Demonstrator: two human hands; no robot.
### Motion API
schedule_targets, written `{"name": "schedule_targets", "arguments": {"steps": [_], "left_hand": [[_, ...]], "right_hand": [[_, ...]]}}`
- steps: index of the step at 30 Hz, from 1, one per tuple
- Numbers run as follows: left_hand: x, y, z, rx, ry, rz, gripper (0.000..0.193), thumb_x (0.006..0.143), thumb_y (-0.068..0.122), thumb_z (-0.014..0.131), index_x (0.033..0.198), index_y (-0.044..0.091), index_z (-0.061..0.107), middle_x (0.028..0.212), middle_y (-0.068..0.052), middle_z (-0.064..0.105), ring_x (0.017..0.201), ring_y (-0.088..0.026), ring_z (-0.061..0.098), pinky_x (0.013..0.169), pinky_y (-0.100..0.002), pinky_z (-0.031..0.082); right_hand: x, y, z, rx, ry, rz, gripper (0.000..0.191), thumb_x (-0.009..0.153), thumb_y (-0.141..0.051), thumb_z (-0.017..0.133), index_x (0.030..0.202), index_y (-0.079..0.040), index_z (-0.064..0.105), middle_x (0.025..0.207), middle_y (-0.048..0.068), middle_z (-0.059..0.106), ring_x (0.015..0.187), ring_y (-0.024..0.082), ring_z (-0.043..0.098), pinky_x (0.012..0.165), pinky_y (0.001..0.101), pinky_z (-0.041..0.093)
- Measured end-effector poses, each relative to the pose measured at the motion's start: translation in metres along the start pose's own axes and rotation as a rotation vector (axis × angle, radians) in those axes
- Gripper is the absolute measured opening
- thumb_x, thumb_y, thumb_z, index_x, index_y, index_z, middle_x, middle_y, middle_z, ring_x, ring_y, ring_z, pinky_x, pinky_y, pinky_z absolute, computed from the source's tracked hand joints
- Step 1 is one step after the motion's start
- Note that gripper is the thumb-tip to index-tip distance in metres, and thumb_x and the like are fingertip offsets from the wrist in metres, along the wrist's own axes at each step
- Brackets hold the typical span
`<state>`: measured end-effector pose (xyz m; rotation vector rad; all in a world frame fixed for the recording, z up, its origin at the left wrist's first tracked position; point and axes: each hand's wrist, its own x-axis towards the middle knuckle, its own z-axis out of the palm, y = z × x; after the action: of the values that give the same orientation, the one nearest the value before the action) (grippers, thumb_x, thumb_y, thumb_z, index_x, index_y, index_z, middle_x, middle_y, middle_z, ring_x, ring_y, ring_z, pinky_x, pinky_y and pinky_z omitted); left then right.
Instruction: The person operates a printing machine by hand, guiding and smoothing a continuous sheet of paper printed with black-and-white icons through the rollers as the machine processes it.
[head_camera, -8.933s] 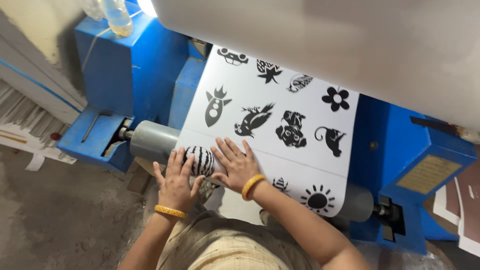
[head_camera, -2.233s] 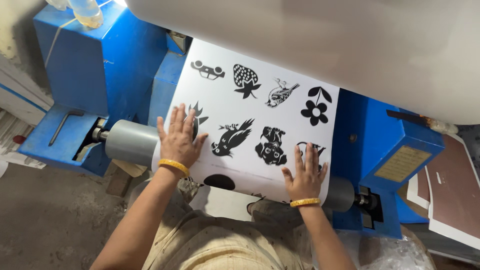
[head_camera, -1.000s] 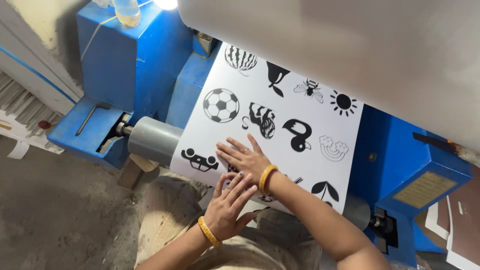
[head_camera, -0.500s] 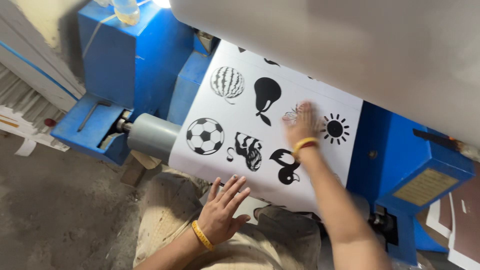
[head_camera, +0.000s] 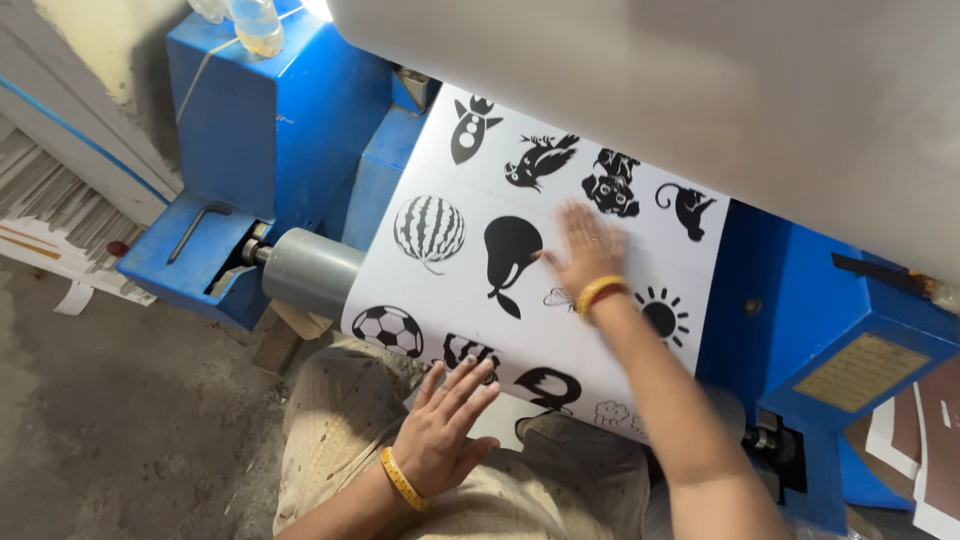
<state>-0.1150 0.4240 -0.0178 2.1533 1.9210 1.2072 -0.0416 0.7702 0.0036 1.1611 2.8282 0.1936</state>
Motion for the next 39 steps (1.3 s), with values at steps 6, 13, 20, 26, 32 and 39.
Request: {"name": "schedule_targets", "arguments": {"steps": [6, 13, 20, 26, 32, 39], "left_hand": [[0.005, -0.028, 0.002, 0.173, 0.071, -0.13, 0.067, 0.097, 0.046, 0.06, 0.149, 0.008, 0.044, 0.161, -0.019, 0.034, 0.151, -0.036, 0.029, 0.122, -0.058, 0.01], [0.054, -0.054, 0.019, 0.333, -0.124, -0.262, 0.072, 0.092, 0.05, 0.058, 0.149, 0.01, 0.04, 0.164, -0.018, 0.026, 0.151, -0.033, 0.023, 0.118, -0.061, 0.01], [0.128, -0.02, 0.076, 0.146, -0.328, -0.167, 0.079, 0.094, 0.046, 0.057, 0.156, 0.007, 0.028, 0.165, -0.016, 0.023, 0.154, -0.029, 0.019, 0.123, -0.051, 0.011], [0.157, 0.024, 0.12, 0.15, -0.447, 0.199, 0.07, 0.1, 0.037, 0.053, 0.158, 0.008, 0.029, 0.165, -0.016, 0.025, 0.153, -0.028, 0.02, 0.123, -0.049, 0.012], [0.214, -0.017, 0.092, 0.279, -0.566, -0.098, 0.073, 0.098, 0.046, 0.053, 0.156, 0.01, 0.028, 0.17, -0.011, 0.014, 0.157, -0.022, 0.012, 0.126, -0.046, 0.007], [0.189, -0.111, 0.006, 0.467, -0.388, -0.554, 0.077, 0.097, 0.055, 0.046, 0.158, 0.016, 0.021, 0.17, -0.003, 0.006, 0.156, -0.019, 0.006, 0.124, -0.053, 0.0]], "right_hand": [[-0.067, 0.094, 0.036, 0.208, 0.184, 0.359, 0.084, 0.096, -0.063, 0.043, 0.162, -0.014, 0.024, 0.172, 0.005, 0.013, 0.156, 0.024, 0.014, 0.121, 0.0631, 0.006], [-0.171, 0.071, 0.075, 0.205, 0.302, 0.369, 0.084, 0.096, -0.058, 0.051, 0.159, -0.007, 0.03, 0.169, 0.009, 0.021, 0.156, 0.027, 0.02, 0.12, 0.0641, 0.01], [-0.224, 0.019, 0.08, 0.448, 0.741, 0.042, 0.074, 0.104, -0.037, 0.062, 0.161, -0.003, 0.028, 0.168, 0.025, 0.023, 0.158, 0.041, 0.023, 0.126, 0.0608, 0.023], [-0.246, -0.019, 0.082, 0.417, 0.904, 0.001, 0.077, 0.1, -0.033, 0.065, 0.158, -0.003, 0.026, 0.164, 0.03, 0.022, 0.153, 0.048, 0.024, 0.124, 0.0644, 0.02], [-0.265, -0.016, 0.071, 0.434, 0.72, -0.055, 0.065, 0.09, -0.027, 0.068, 0.147, -0.005, 0.045, 0.152, 0.018, 0.046, 0.145, 0.037, 0.038, 0.119, 0.0605, 0.023], [-0.26, 0.006, 0.071, 0.543, 0.678, -0.065, 0.016, 0.096, -0.017, 0.068, 0.111, -0.017, 0.072, 0.109, 0.001, 0.074, 0.111, 0.018, 0.068, 0.119, 0.0463, 0.04]]}}
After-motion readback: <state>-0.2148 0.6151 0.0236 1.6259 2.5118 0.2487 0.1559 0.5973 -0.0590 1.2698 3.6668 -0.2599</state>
